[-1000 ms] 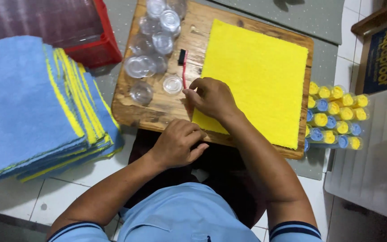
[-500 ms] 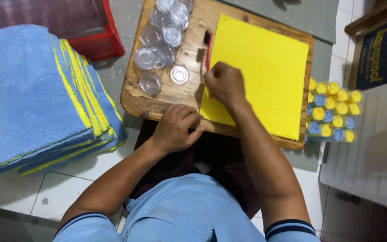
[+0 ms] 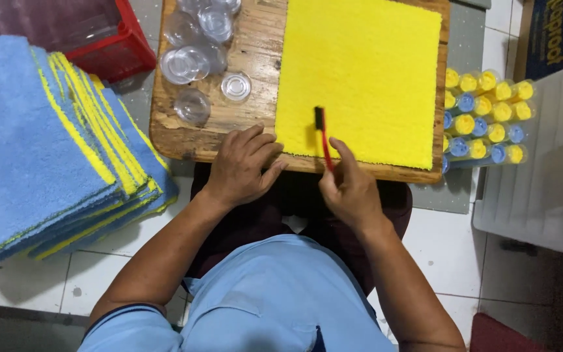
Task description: The person cleans a plastic tube with a blue microfiber cloth and then brushes a yellow microfiber cloth with a small brush to remove debris.
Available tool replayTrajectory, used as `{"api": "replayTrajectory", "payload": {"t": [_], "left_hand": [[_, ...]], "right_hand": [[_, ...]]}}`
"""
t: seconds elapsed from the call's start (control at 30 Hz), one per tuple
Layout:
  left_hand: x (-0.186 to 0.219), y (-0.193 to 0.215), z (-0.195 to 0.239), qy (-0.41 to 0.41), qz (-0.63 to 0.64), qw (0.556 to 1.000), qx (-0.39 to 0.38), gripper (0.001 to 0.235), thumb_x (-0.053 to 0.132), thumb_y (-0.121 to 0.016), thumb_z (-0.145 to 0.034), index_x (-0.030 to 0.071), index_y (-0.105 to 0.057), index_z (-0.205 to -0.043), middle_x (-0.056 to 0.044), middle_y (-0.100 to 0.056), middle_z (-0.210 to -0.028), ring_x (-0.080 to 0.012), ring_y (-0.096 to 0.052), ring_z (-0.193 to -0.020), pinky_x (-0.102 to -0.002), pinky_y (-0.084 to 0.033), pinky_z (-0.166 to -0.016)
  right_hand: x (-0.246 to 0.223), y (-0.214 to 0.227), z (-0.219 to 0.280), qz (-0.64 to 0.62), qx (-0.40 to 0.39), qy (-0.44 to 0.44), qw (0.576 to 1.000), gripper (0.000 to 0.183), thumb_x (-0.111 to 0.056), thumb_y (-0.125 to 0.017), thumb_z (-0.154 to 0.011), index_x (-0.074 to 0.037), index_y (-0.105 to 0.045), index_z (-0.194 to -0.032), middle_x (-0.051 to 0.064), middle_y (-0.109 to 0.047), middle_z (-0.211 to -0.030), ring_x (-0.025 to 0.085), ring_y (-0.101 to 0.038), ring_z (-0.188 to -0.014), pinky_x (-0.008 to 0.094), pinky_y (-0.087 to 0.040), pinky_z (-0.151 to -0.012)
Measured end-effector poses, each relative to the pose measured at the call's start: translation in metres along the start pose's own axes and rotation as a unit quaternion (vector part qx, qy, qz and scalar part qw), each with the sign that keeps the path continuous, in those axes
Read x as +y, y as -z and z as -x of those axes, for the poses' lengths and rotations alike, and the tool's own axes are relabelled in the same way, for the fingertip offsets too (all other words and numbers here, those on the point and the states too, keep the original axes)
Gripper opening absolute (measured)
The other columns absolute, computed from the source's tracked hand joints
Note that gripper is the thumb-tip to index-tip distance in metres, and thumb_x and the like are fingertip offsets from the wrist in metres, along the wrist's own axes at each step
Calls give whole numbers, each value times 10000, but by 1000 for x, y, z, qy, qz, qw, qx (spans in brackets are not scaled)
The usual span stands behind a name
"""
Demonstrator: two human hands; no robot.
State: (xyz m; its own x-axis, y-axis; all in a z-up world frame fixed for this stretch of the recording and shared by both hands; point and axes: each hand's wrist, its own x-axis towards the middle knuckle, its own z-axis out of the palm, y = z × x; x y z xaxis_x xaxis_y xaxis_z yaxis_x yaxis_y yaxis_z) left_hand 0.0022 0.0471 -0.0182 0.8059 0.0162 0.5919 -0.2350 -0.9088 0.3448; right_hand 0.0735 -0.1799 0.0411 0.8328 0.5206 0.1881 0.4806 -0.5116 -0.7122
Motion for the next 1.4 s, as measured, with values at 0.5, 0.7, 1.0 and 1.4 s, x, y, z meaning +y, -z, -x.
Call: {"api": "replayTrajectory", "payload": {"t": [0.5, 0.7, 1.0, 1.4], "left_hand": [[-11, -21, -4, 109, -5, 994, -8, 243, 430, -716, -915, 234, -717, -1060, 0, -674, -990, -288, -649, -1091, -459, -483, -874], [1, -8, -14, 154, -8, 985, -73, 176, 395, -713, -896, 249, -744, -990, -9, -664, -1024, -305, -595, -1138, -491, -446, -907], [3, -5, -12, 156, -23, 985, -66, 188, 404, -723, -862, 243, -742, -958, -13, -635, -1052, -309, -562, -1151, -499, -430, -901], [16, -22, -6, 27, -43, 998, -24, 193, 335, -725, -882, 220, -728, -1037, -26, -631, -1128, -282, -571, -1152, -451, -438, -926]], "right_hand": [[-6, -26, 16, 1, -53, 41, 998, 510, -104, -645, -891, -138, -645, -1401, 208, -734, -983, 413, -725, -928, 505, -594, -777], [4, -11, 19, 47, -105, 22, 993, 490, -154, -599, -983, -223, -588, -1468, 157, -757, -1126, 364, -725, -1028, 475, -608, -848], [62, 74, 50, 108, 6, -116, 987, 535, -123, -658, -970, -305, -603, -1470, 241, -739, -1091, 464, -688, -1021, 576, -557, -899], [71, 86, 57, 42, 157, -44, 986, 445, 97, -596, -1021, 7, -615, -1456, 357, -657, -1250, 519, -625, -1164, 566, -525, -951]]}}
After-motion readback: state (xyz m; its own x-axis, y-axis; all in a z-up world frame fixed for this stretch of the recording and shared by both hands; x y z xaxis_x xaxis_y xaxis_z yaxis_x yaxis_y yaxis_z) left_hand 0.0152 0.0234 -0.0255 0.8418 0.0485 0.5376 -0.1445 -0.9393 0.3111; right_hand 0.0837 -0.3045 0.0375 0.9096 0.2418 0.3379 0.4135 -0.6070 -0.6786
